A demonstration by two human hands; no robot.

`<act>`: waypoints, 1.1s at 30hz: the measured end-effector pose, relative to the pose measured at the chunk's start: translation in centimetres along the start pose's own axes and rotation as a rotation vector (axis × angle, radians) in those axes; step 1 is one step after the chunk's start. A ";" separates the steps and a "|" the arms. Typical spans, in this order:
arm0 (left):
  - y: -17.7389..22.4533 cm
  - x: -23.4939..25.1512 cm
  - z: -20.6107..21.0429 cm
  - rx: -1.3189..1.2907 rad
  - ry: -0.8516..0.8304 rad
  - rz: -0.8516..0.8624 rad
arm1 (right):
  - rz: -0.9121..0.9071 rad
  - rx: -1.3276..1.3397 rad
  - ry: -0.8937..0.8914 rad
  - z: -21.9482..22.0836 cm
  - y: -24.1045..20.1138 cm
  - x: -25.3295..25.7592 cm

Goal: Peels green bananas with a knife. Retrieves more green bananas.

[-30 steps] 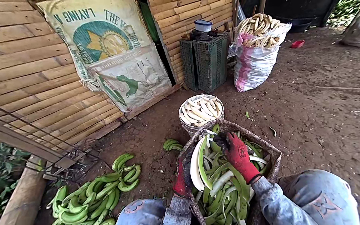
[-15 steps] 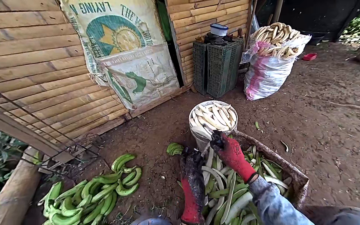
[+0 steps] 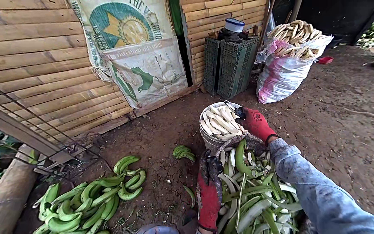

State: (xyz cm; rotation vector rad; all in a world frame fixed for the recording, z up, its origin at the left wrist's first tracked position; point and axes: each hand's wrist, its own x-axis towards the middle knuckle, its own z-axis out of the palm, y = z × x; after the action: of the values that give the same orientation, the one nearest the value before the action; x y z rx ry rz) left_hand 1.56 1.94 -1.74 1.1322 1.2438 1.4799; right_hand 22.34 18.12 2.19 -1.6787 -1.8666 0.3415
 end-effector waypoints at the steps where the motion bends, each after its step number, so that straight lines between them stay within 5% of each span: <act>1: -0.5 0.0 0.4 0.121 -0.057 0.028 | -0.009 -0.035 -0.035 -1.2 0.1 -1.4; 7: 0.4 3.8 7.4 1.133 -0.524 -0.016 | 0.097 0.027 -0.319 -9.5 -1.7 -12.7; 13: -2.2 5.1 12.7 1.410 -0.699 -0.136 | -0.005 0.184 -0.801 -9.8 0.1 -22.0; 17: -1.3 5.4 11.3 1.278 -0.508 -0.097 | 0.042 0.127 -0.906 -4.2 2.1 -24.5; 26: 6.9 4.9 9.4 0.767 -0.051 0.307 | 0.067 -0.102 -0.495 4.7 0.1 -19.2; 30: 8.3 2.8 7.1 0.589 0.085 0.293 | 0.174 0.009 -0.506 2.2 0.1 -16.7; 33: 5.3 -0.4 5.3 0.394 0.177 0.206 | 0.328 0.046 -0.431 -2.6 0.5 -17.2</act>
State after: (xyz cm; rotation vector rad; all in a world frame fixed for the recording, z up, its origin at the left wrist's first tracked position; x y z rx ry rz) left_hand 6.50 2.00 3.98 1.4473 1.6327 1.5528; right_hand 24.65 1.11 -0.47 -1.9982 -1.8438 0.9372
